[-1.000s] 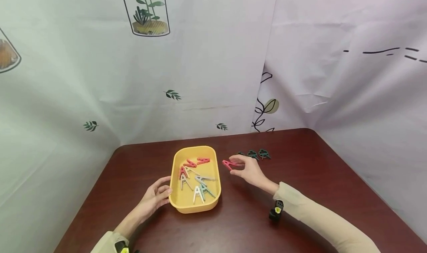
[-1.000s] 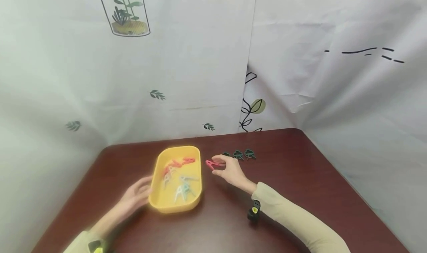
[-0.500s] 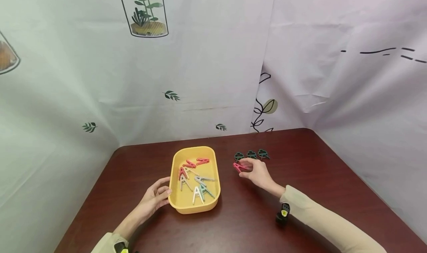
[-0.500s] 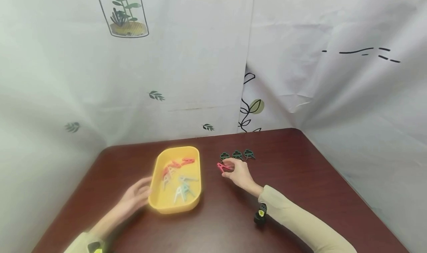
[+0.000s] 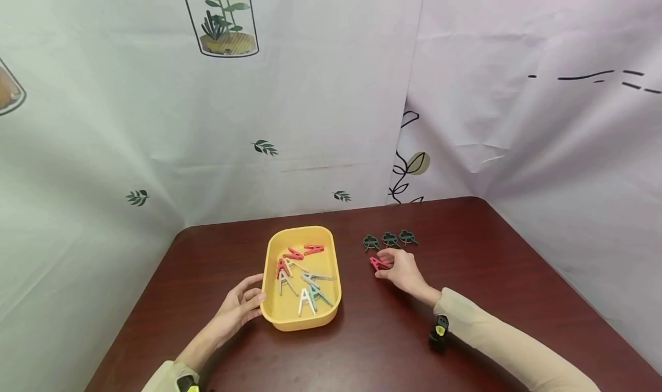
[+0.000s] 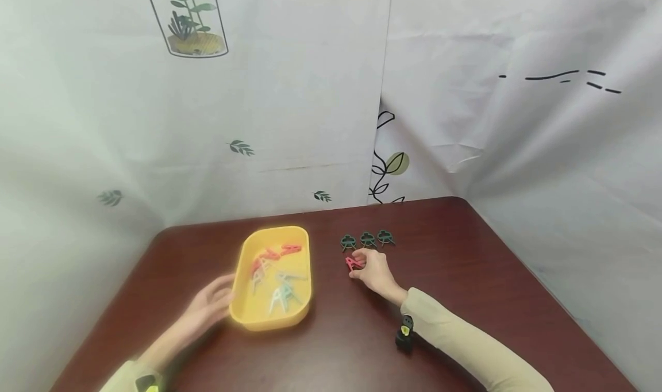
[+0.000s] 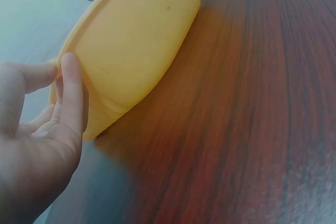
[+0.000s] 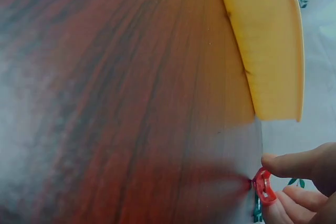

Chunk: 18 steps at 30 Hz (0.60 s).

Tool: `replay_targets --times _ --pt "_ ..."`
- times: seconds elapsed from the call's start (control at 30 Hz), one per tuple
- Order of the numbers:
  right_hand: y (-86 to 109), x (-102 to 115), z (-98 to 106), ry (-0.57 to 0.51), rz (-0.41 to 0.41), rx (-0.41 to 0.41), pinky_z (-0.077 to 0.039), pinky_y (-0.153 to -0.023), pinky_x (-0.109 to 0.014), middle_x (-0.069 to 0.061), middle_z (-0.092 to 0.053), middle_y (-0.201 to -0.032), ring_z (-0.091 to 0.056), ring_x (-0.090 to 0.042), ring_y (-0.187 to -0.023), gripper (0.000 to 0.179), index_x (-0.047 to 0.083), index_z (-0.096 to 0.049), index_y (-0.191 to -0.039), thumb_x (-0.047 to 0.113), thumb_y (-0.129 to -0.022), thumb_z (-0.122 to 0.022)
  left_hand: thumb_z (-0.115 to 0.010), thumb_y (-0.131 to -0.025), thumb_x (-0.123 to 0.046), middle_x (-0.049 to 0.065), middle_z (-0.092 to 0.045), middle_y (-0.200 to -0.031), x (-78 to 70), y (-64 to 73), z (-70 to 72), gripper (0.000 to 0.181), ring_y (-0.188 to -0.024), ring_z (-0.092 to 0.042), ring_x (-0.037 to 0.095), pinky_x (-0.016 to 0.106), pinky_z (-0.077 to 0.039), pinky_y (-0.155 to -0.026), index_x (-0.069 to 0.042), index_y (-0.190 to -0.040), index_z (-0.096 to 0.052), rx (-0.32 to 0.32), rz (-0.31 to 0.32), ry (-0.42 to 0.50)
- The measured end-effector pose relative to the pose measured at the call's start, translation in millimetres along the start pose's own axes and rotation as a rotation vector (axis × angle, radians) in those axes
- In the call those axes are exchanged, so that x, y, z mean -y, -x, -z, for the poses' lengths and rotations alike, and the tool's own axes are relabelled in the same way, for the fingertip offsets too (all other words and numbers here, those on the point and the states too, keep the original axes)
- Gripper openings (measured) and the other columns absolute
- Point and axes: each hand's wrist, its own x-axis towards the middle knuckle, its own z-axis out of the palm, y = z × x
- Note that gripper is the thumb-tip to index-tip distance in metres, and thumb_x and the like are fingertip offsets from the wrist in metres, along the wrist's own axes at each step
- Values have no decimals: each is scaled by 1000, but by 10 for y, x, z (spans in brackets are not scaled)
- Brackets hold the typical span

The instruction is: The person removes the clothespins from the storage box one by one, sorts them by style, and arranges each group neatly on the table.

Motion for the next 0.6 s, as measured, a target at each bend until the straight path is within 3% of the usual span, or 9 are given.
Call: replay_targets --times 0.27,0.6 --pt "-25 38 -47 27 -34 18 -56 -73 -35 -7 -71 -87 -66 -16 -77 46 -1 -68 -105 7 -64 -88 -52 -99 -7 0 -61 -101 -15 4 -12 61 -89 -65 7 25 -58 -78 6 -146 -17 -19 15 4" --pt "-6 50 -86 117 -12 27 -53 -68 -31 -4 -67 -81 -60 -12 -72 51 0 -67 -103 15 -61 -91 -54 -98 -7 1 -61 -101 4 -4 -7 60 -87 -65 7 24 -58 -77 3 -146 -19 -46 44 4"
